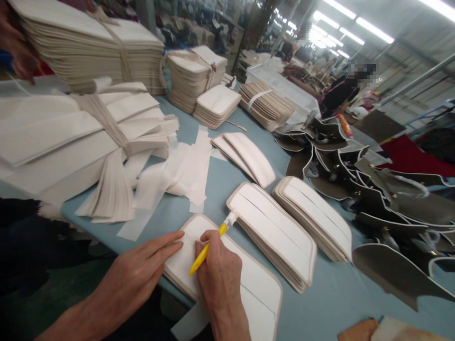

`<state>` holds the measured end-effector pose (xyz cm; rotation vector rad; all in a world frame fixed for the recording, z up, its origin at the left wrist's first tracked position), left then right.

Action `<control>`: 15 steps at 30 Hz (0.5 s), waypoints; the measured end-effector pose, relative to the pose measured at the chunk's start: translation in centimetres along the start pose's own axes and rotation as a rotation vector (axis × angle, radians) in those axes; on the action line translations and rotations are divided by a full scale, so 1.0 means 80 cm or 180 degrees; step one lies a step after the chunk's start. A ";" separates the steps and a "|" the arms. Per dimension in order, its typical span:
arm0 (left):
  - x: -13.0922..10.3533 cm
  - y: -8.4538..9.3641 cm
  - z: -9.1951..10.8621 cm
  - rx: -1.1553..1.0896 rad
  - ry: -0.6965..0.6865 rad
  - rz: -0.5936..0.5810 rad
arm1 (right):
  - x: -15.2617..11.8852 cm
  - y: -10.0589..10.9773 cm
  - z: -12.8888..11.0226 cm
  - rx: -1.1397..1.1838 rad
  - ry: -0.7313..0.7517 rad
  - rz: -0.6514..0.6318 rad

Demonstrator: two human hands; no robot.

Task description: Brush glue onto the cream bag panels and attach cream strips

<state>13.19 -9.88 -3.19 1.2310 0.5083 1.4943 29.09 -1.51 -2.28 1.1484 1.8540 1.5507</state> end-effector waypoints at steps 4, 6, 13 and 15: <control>0.007 -0.002 -0.003 0.0094 -0.0101 -0.0214 | 0.002 0.000 -0.001 -0.0074 0.0036 0.0068; 0.008 -0.003 -0.004 0.0108 -0.0118 -0.0240 | 0.002 0.000 -0.002 -0.0084 0.0018 0.0074; 0.007 -0.012 -0.008 0.0173 -0.0140 -0.0407 | 0.003 0.001 -0.003 0.0127 -0.0005 0.0127; 0.007 -0.013 -0.008 0.0182 -0.0170 -0.0436 | 0.002 0.001 -0.003 0.0183 -0.0008 0.0119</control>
Point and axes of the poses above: each hand's wrist, its own x-axis towards the middle knuckle, its own y-axis out of the back of the hand, z = x × y, the point moved 4 cm from there along x, towards the middle knuckle, and after that the axes turned 5 degrees about -z, right-handed, at the moved point
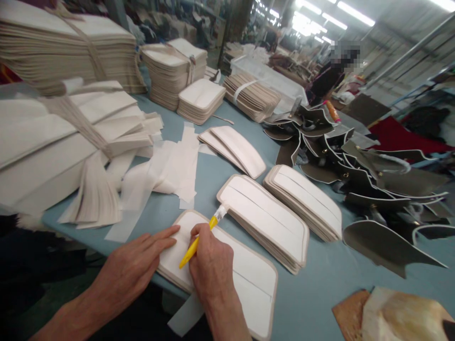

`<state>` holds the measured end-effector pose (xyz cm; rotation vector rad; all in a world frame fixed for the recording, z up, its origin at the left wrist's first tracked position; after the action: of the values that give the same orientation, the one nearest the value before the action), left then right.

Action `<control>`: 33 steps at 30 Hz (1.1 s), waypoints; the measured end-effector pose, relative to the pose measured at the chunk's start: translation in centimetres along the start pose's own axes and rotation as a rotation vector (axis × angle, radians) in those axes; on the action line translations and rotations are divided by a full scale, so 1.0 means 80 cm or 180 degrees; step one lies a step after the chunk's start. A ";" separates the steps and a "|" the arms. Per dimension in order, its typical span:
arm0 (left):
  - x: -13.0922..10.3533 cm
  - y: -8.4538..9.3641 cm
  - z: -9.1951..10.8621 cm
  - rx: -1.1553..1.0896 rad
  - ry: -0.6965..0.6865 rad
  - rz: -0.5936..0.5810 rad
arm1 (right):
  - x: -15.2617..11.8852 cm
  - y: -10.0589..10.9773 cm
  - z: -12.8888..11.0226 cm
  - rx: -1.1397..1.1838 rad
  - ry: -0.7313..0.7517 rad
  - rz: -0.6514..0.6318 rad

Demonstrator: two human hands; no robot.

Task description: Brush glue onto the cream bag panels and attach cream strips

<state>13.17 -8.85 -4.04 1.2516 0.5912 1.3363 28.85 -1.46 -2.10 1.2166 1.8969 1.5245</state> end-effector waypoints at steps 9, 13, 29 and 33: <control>0.000 -0.005 -0.004 0.0084 0.0134 -0.0100 | -0.006 0.017 0.008 0.0148 -0.0109 -0.0254; 0.002 -0.006 -0.005 0.0085 0.0160 -0.0064 | -0.019 0.038 0.006 0.0093 0.0069 -0.0061; 0.011 0.007 0.001 0.0298 -0.0162 0.0056 | -0.086 0.100 0.095 -0.0260 -0.0398 0.0536; 0.009 0.003 -0.002 0.0407 -0.0136 -0.0086 | -0.111 0.099 0.121 -0.0198 -0.0678 0.0581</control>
<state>13.12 -8.16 -3.65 1.3676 0.6696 1.2624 43.85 -3.16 0.52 1.4935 1.6284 1.4649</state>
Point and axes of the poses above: each hand's wrist, its own x-axis towards the middle knuckle, its own y-axis out of the back of the hand, z = x × y, the point moved 4 cm from there along x, towards the middle knuckle, and after that the axes turned 5 degrees about -z, right-handed, at the moved point
